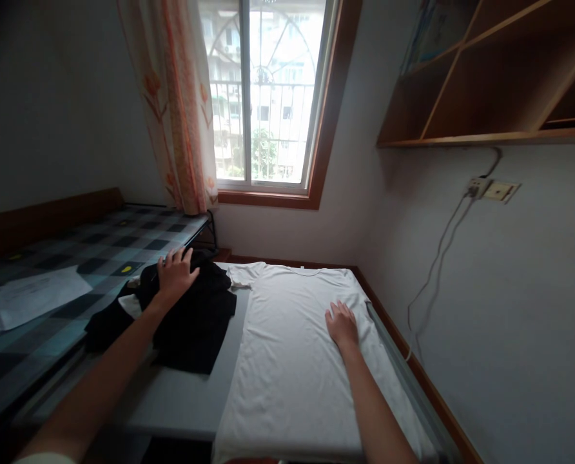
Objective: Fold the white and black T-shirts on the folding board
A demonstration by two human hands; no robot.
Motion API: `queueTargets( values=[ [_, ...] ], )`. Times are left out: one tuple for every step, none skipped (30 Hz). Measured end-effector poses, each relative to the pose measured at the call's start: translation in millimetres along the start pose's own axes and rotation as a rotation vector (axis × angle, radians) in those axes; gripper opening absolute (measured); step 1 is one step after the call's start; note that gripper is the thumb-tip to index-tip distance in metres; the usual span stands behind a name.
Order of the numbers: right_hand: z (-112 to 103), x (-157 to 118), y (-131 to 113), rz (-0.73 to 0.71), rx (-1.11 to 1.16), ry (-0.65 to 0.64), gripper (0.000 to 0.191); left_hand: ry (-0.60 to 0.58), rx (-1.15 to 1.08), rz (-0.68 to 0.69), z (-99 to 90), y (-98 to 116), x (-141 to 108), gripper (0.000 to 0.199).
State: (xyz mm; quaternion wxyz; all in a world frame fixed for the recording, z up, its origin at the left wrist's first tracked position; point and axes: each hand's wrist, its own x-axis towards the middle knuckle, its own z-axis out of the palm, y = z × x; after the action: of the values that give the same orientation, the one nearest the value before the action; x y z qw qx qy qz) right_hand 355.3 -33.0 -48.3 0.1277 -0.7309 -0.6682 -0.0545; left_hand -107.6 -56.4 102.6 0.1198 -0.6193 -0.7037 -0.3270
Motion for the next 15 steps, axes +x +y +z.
queueTargets(
  values=[
    [0.0,-0.7,0.4,0.002,0.003,0.000,0.047,-0.018,-0.006,-0.041,-5.0,-11.2,5.5,0.034],
    [-0.3,-1.4,0.9,0.001,0.008,0.002,0.047,-0.033,-0.014,-0.077,-9.7,-20.4,10.4,0.028],
    [-1.1,-2.1,1.1,0.001,0.013,0.008,0.047,-0.042,-0.020,-0.108,-14.3,-27.1,15.1,0.026],
    [-2.9,-2.5,0.4,0.006,0.018,0.020,0.047,-0.041,-0.026,-0.131,-19.1,-30.7,19.9,0.026],
    [-5.7,-2.6,-2.1,0.013,0.028,0.039,0.045,-0.025,-0.043,-0.141,-24.2,-31.1,24.8,0.027],
    [-9.9,-2.1,-7.2,0.026,0.050,0.067,0.043,-0.001,-0.077,-0.139,-29.5,-28.0,30.0,0.029],
    [-15.5,-1.0,-15.6,0.035,0.097,0.096,0.039,0.026,-0.122,-0.129,-34.5,-21.5,35.2,0.030],
    [-22.1,0.7,-27.9,0.030,0.178,0.115,0.036,0.052,-0.170,-0.110,-39.0,-12.0,40.1,0.030],
    [-29.3,2.8,-44.1,0.019,0.295,0.132,0.033,0.062,-0.236,-0.081,-42.5,0.1,44.2,0.030],
    [-36.4,5.1,-63.9,-0.048,0.467,0.098,0.032,0.048,-0.297,-0.046,-44.8,14.1,46.8,0.029],
    [-42.7,7.3,-86.4,-0.140,0.672,0.030,0.034,0.009,-0.360,0.008,-45.9,28.9,47.5,0.028],
    [-47.5,9.2,-110.2,-0.221,0.880,-0.050,0.043,-0.085,-0.498,0.089,-45.7,43.7,46.0,0.029],
    [-50.4,10.4,-133.7,-0.270,1.063,-0.136,0.057,-0.213,-0.627,0.179,-44.4,57.4,42.3,0.032],
    [-51.2,10.9,-155.4,-0.292,1.208,-0.211,0.072,-0.329,-0.685,0.253,-42.5,68.9,36.7,0.034],
    [-49.9,10.5,-174.0,-0.280,1.325,-0.267,0.082,-0.466,-0.738,0.332,-40.1,77.4,29.8,0.037]
  ],
)
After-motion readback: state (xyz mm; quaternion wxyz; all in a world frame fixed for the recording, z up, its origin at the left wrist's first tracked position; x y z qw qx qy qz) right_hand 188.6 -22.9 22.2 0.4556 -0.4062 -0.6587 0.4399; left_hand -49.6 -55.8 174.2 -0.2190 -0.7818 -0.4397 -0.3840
